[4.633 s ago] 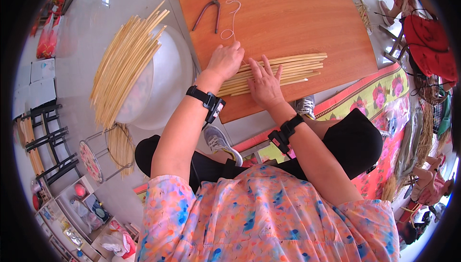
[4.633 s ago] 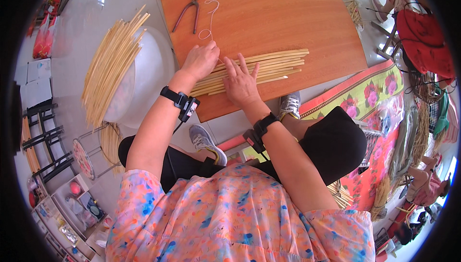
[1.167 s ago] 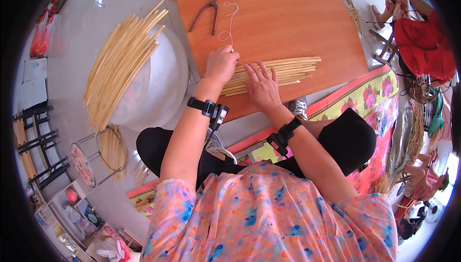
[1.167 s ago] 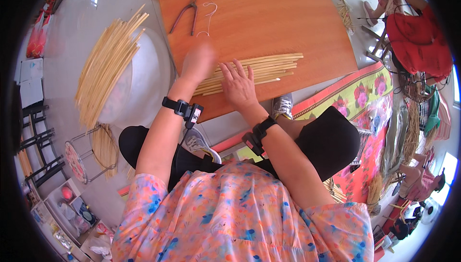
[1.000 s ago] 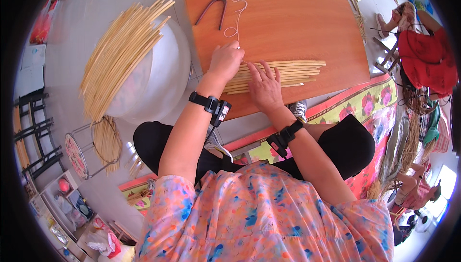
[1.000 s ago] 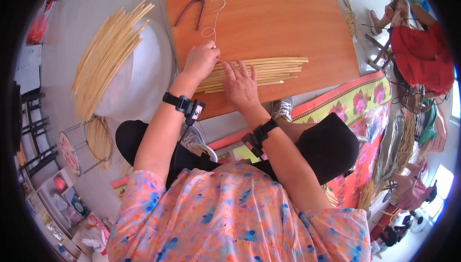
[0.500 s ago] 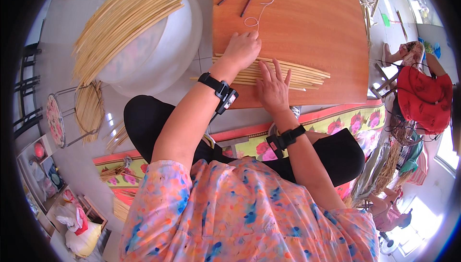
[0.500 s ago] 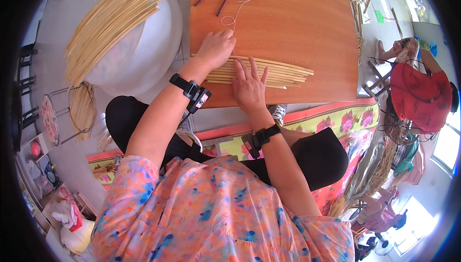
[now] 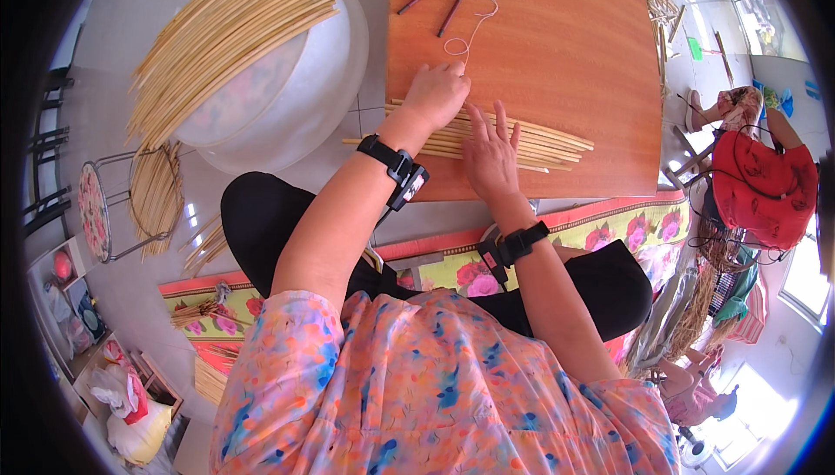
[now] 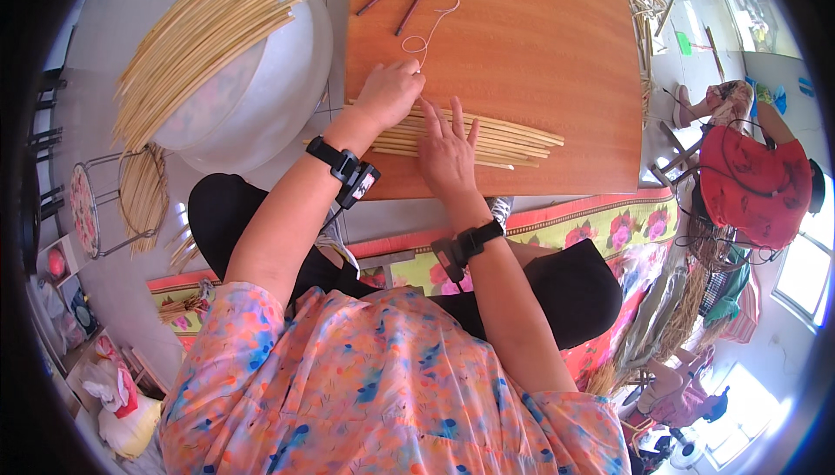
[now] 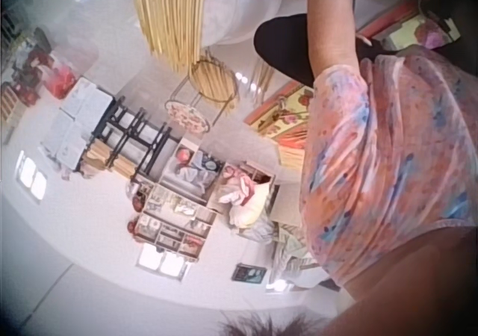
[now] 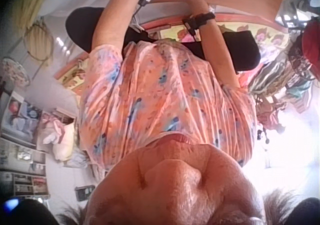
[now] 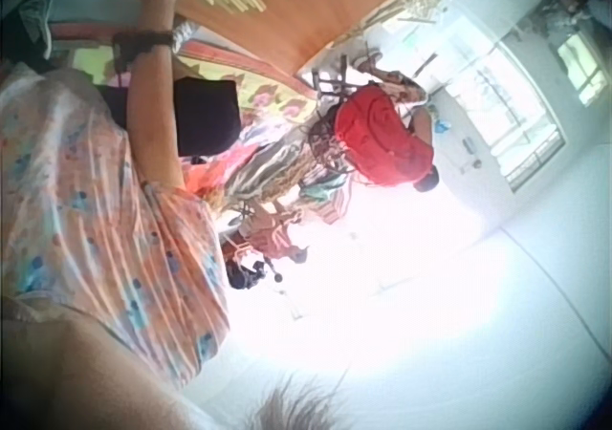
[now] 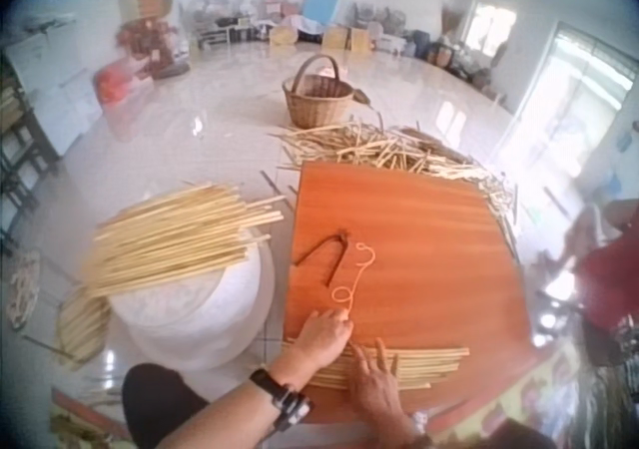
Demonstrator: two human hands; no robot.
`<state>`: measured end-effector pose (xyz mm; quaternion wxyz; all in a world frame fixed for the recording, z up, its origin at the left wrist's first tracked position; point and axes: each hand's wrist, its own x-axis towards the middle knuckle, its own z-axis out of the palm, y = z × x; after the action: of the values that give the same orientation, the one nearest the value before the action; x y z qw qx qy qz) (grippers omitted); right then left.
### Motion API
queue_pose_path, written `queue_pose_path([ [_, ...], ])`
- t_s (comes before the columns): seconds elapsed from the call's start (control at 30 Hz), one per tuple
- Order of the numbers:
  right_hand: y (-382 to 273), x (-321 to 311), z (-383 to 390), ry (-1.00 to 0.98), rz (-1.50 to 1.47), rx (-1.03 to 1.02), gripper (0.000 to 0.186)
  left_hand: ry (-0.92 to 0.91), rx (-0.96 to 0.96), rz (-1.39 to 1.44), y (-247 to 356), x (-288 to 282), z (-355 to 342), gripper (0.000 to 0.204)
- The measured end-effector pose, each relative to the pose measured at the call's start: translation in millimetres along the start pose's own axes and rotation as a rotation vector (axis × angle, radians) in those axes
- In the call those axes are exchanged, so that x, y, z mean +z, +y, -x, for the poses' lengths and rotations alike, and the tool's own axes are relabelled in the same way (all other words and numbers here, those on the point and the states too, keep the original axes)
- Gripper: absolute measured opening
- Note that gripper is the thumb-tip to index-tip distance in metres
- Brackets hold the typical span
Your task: The person aligns a bundle of thin wooden rods on a table, picks up individual rods, and ties them together using a thin white string while occasionally using a pair of pliers.
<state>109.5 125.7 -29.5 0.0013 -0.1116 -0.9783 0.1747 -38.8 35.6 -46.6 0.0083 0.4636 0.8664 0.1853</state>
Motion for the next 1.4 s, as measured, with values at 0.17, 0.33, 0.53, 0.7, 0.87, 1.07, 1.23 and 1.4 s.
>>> queue_pose_path([
  [0.17, 3.2, 10.8, 0.4, 0.010, 0.002, -0.003, 0.057, -0.003, -0.015, -0.027, 4.1, -0.4, 0.6, 0.006],
  [0.33, 3.4, 7.9, 1.5, 0.003, 0.007, -0.014, 0.056, 0.065, -0.040, -0.076, 6.9, 7.6, 3.6, 0.006],
  [0.53, 7.0, 5.0, 17.5, 0.062, -0.002, 0.034, 0.057, -0.040, -0.047, 0.047, 2.1, -4.1, 0.5, 0.010],
  [0.7, 15.7, 1.3, 35.2, 0.143, 0.007, 0.188, 0.059, 0.028, -0.008, 0.142, -2.0, -19.7, 0.7, 0.011],
  [0.87, 23.9, -2.8, 41.6, 0.142, 0.013, 0.293, 0.057, -0.123, 0.001, 0.108, 2.4, -23.4, 3.0, 0.011],
  [1.07, 33.7, 8.4, 44.2, 0.138, 0.054, 0.331, 0.051, -0.227, -0.009, 0.023, 10.3, -21.1, 5.6, 0.007],
  [1.23, 26.7, 8.5, 52.5, 0.130, 0.066, 0.309, 0.047, -0.251, -0.022, 0.021, 10.4, -21.3, 5.4, 0.007],
  [1.4, 24.1, 9.2, 50.9, 0.150, -0.004, 0.312, 0.045, -0.224, -0.011, 0.051, 9.3, -23.7, 5.7, 0.006],
])
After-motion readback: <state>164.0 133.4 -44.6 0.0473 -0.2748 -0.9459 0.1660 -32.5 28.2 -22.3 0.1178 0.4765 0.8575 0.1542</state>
